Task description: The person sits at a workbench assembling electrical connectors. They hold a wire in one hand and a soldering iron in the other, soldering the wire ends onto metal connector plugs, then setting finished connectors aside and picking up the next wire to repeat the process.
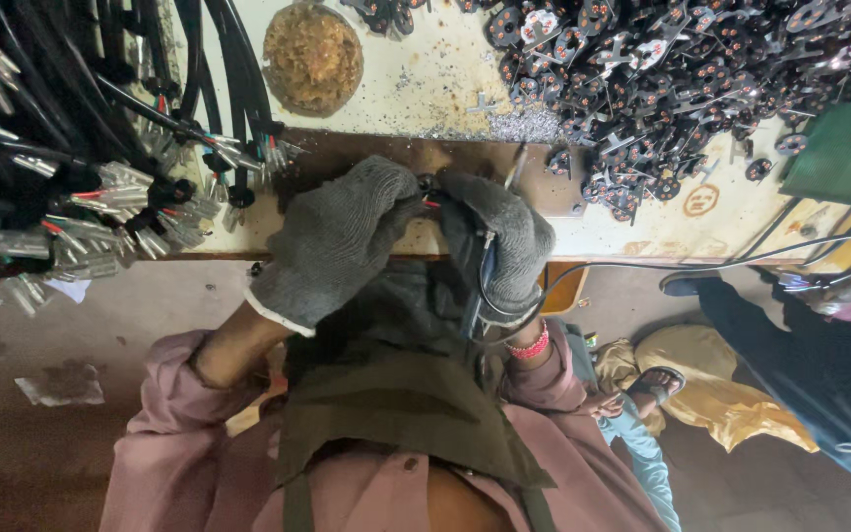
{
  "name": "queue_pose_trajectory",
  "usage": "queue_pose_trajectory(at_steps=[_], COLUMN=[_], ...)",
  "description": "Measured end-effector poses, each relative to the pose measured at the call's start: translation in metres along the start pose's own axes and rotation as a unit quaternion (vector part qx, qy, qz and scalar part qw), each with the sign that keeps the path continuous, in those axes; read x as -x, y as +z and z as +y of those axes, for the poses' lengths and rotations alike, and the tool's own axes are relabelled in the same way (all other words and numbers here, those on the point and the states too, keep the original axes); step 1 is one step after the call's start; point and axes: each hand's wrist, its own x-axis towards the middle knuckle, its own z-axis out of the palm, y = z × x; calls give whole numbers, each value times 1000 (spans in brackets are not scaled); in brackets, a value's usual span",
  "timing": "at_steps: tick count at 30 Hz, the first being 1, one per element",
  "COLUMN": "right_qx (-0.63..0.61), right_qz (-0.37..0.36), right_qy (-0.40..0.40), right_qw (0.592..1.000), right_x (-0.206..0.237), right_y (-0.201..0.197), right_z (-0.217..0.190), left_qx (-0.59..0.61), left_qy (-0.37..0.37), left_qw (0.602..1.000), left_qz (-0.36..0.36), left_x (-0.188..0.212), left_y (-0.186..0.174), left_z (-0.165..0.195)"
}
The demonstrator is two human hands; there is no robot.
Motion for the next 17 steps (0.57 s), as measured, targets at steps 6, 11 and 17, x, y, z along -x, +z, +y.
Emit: queue_pose_trajectory(at_steps=[6, 11, 17], right_qx=[-9, -45, -15], right_qz=[-71, -29, -33], right_qy=[-9, -23, -19], right_qw=[997, 998, 999], right_x=[6, 9, 3], right_y=[-6, 0, -2], right_z=[11, 17, 8], left_qx=[39, 73, -84], left_qy=[-46, -12, 11], left_qw=[998, 997, 996], left_qz=[15, -7, 36], left_x=[4, 2, -3], left_y=[9, 2, 10], left_z=[12, 10, 6])
